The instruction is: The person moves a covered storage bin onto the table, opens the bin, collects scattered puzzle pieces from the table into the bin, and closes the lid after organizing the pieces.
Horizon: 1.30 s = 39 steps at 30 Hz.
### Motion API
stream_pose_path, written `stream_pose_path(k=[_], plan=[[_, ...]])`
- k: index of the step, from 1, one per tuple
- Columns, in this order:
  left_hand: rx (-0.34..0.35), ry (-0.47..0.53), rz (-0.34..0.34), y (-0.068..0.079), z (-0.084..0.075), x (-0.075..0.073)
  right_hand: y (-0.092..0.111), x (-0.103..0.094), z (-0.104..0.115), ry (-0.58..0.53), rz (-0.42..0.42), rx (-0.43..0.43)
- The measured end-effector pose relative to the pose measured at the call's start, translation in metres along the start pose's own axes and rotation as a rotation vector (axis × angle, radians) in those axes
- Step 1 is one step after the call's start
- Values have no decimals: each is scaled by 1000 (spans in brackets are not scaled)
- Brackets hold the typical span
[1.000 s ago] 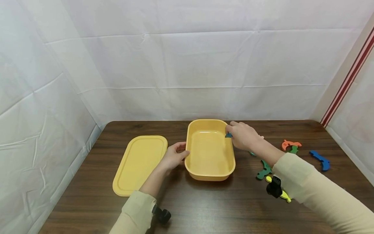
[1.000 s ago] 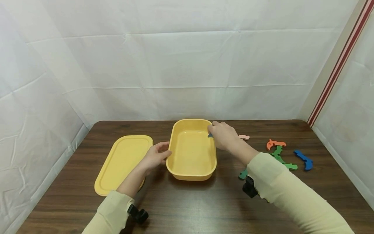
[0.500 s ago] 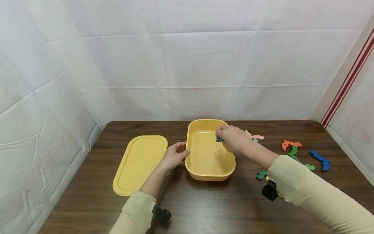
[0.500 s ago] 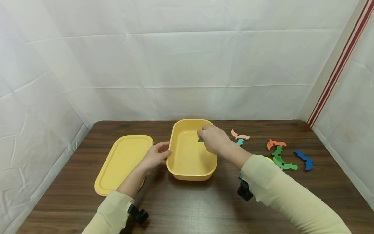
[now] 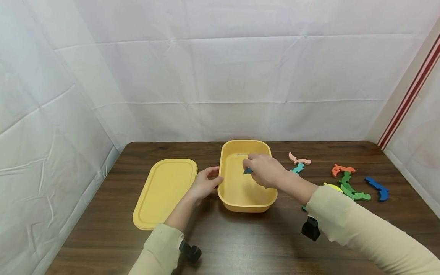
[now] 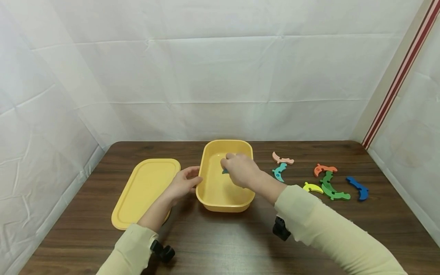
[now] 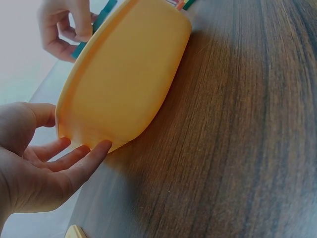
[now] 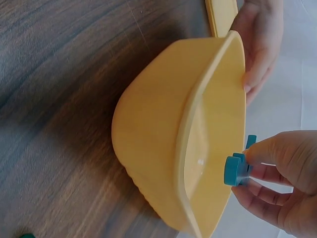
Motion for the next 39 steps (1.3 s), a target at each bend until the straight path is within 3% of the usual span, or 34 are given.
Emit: stream_pose_path(k=[9,39], plan=[[-38,-20,-20,1,-2,1,-3,5,13,-8,-5,-50],[-20,-18,-2,1,-2,0,-2,19,30,-38,3,-100]])
Point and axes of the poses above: each hand's wrist, its own y-axis away from the middle knuckle, its own x-axis out of the palm, z = x × y, the point moved 3 cm from there along -y, towards the middle knuckle, and after that the axes turned 3 degrees about -y, right-handed, at the moved point
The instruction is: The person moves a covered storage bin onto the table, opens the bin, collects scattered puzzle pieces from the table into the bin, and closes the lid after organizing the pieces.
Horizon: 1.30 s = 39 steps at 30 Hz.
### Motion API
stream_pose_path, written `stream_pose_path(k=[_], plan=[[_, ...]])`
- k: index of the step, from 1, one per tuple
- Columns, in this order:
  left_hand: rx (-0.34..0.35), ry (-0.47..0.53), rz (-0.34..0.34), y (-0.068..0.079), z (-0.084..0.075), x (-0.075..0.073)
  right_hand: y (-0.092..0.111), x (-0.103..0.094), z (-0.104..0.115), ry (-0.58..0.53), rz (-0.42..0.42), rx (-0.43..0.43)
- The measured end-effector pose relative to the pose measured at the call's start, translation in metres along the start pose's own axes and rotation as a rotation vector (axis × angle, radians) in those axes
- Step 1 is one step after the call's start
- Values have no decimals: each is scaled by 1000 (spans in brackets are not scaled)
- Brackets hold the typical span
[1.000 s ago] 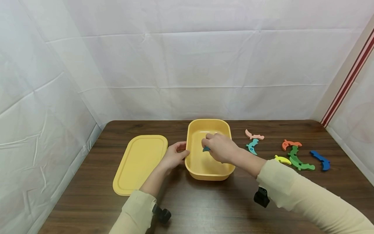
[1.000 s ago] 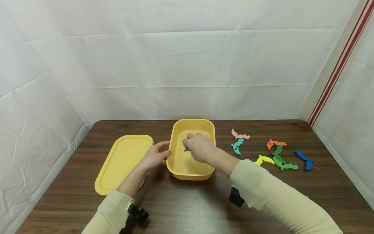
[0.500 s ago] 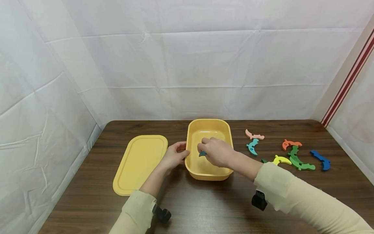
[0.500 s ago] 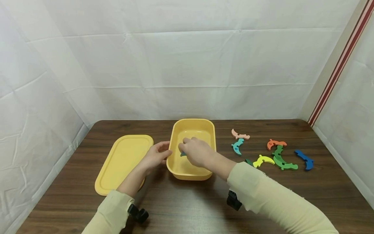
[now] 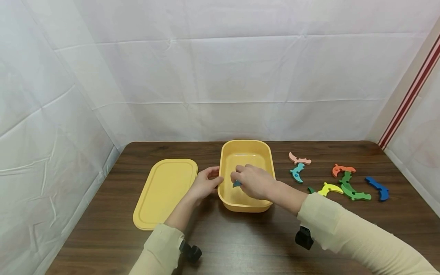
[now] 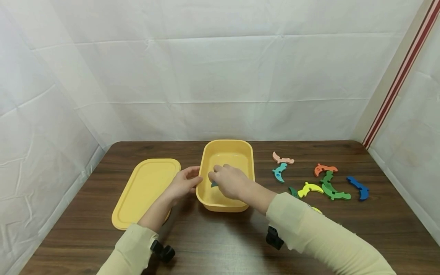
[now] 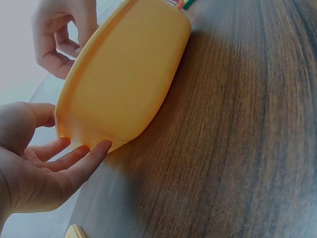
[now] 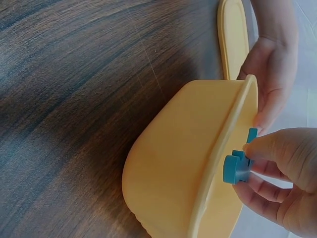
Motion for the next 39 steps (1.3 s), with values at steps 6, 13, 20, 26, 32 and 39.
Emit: stream_pose_path(k=[6,13,20,26,32,39], plan=[[4,6,8,0,1,1,2,2,-1,2,31,28],[1,10,8,0,1,1,3,-1,-5,-13,64,62],[-8,1,6,0,0,1,5,-8,-8,17,72,66],[-12,-5,2,0,1,0,9,-15,-13,39,82,84],[-10,-1,3,0,1,1,14,-27,-19,71,43,78],[-12,-1,7,-2,3,0,21,-41,-32,94,-9,90]])
Point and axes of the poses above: each hand's wrist, its own y-axis away from the middle knuckle, its own x-axis out of the palm, z = x × y, the point moved 3 cm from there along -y, towards the middle knuckle, and after that the axes turned 3 degrees about -y, right-handed, at the moved point
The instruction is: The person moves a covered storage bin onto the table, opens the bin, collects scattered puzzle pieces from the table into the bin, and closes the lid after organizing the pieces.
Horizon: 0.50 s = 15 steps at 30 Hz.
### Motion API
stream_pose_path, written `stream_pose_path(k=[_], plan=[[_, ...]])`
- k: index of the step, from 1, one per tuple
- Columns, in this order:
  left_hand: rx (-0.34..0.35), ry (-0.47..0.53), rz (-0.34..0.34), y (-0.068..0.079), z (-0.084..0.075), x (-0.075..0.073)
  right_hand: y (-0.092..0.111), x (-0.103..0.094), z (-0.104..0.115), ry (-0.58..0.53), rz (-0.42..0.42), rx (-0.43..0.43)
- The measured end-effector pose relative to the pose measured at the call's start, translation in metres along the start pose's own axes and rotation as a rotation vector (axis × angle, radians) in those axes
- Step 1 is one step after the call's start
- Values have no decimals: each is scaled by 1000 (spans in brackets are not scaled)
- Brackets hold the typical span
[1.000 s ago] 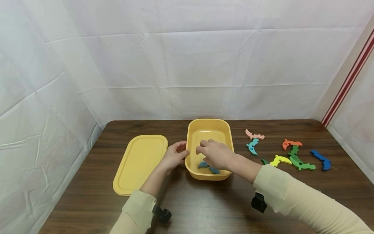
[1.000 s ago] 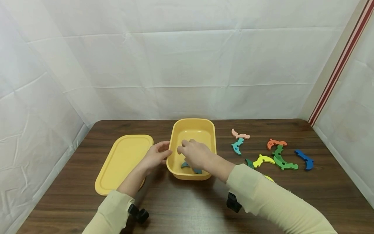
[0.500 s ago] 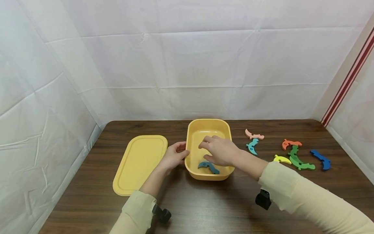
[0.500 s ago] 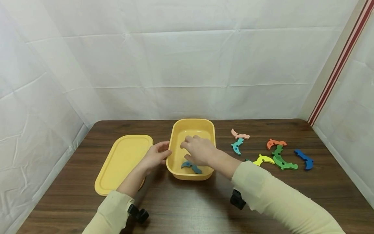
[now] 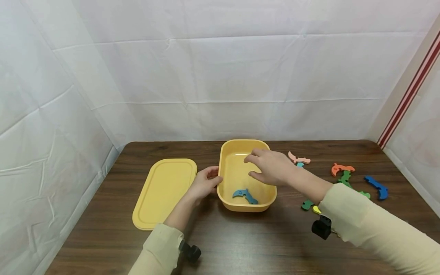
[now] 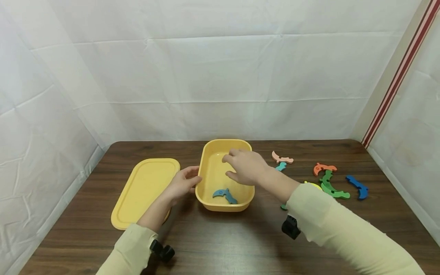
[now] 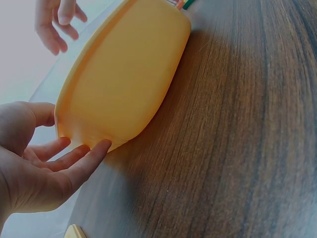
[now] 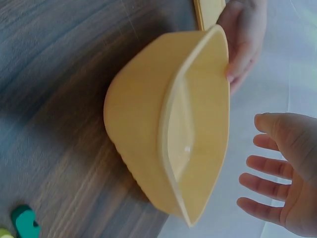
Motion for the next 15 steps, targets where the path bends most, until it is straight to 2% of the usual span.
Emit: stream_pose_path(k=[8,15], plan=[[4,8,-22,-19,22,-2,8,-3,-20,-10,-17,93],[-8,-9,-51,-21,26,-1,14,0,-35,-10,-53,147]])
Point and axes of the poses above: each hand's wrist, its own y-axis away from the middle knuckle, its own x-axis out of the palm, z = x × y, the point moved 3 cm from there along -y, towards the middle knuckle, and after that the axes turned 3 degrees about -y, right-handed, at the moved point
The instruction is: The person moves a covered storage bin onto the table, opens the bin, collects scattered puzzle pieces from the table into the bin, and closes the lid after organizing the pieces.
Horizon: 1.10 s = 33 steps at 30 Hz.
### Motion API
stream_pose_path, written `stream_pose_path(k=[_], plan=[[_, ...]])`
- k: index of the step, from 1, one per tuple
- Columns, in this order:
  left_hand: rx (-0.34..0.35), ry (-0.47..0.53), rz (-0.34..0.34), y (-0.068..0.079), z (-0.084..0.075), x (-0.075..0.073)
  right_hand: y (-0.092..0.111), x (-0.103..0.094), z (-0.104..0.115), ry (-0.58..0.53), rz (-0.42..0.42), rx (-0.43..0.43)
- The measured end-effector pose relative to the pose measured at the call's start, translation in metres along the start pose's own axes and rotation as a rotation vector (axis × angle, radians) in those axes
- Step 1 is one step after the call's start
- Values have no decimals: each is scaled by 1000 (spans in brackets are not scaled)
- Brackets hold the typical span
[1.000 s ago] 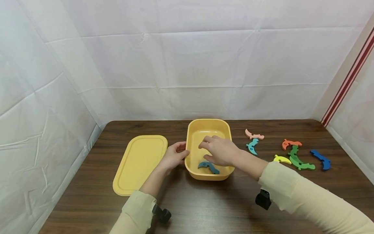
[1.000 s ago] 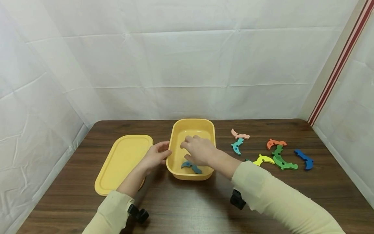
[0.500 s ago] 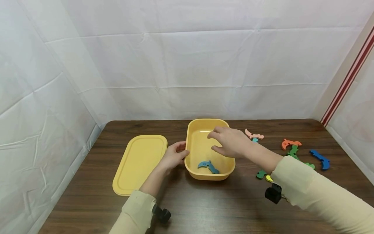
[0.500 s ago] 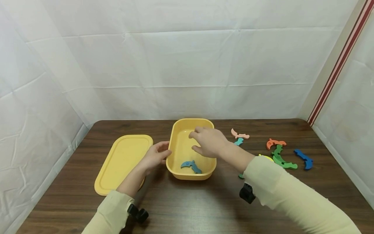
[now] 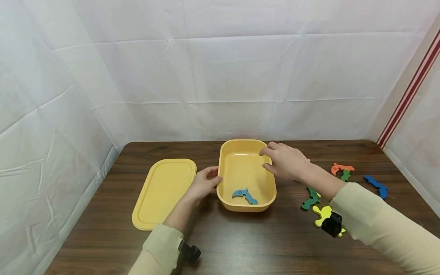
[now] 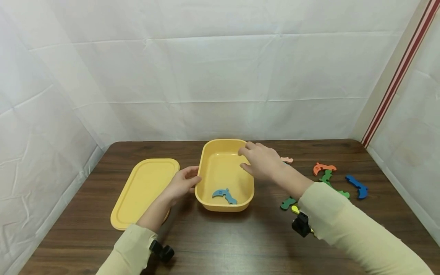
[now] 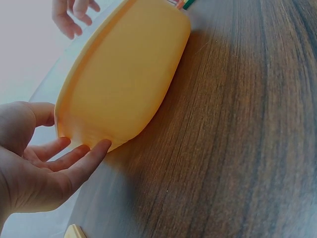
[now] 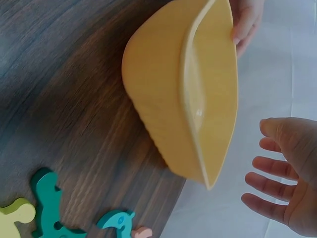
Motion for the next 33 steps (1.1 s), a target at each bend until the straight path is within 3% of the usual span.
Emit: stream_pose_path(k=[7,9,14,17,20,30,33], plan=[[0,1,6,2,-1,-1,8,2,-13,6,-65,-13],[-2,1,17,7,-7,-1,10,4,-18,6,-69,-6],[-6,6,20,10,-11,0,14,8,-31,-3,-31,46],[-4,4,0,2,-1,-1,17,12,-40,-13,0,84],[-7,4,-1,2,0,-1,19,16,-49,-30,26,122],[-5,-2,38,20,-24,-1,24,29,-67,-39,48,215],[0,3,40,19,-23,-1,25,34,-72,-50,58,250]])
Point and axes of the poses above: each hand's wrist, its own y-axis away from the middle knuckle, its own x-axis out of the palm, z = x × y, the point moved 3 cm from there along -y, towards the middle knuckle, and after that the axes turned 3 degrees about -y, right-handed, at the moved point
